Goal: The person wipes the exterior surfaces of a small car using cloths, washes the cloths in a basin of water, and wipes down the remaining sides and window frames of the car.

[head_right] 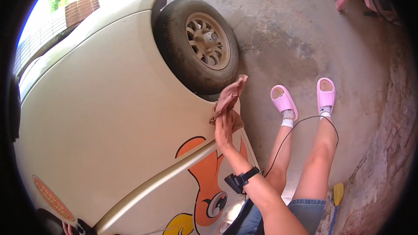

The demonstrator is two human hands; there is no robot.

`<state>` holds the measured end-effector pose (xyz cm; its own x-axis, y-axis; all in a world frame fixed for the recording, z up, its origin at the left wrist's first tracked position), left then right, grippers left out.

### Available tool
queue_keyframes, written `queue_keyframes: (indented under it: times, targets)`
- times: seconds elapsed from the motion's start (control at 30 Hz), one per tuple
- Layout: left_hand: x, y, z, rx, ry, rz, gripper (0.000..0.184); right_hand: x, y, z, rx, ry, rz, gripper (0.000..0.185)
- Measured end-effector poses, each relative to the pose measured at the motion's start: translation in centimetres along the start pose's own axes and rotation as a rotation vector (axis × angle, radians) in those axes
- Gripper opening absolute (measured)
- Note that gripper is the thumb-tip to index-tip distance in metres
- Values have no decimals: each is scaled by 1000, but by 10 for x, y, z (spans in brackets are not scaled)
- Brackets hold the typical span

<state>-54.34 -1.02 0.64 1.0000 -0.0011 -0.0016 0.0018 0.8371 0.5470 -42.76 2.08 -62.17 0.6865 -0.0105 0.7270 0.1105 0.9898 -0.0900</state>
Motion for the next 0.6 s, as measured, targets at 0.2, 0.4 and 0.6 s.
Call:
queue_keyframes:
  times: [0.2, 0.4, 0.6]
  targets:
    - [25, -18, 29, -3, 14, -46, 35, 79, -40, 269, 182, 924, 307, 45]
    - [13, -10, 14, -35, -32, 24, 38, -106, -37, 361, 53, 697, 77, 46]
    - [13, -14, 16, -15, -32, 5, 44, 140, -51, 376, 89, 1035, 445, 32]
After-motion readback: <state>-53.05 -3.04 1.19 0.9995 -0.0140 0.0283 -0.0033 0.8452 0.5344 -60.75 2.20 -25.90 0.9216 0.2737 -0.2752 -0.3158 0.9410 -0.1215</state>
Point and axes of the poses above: each hand's wrist, its own x-axis away from the middle knuckle, its own y-axis out of the back of the hand, z = x × y, the point moved 10 cm from there along -x, towards the middle knuckle, and after that the axes turned 6 degrees about -x, right-handed, at the moved point
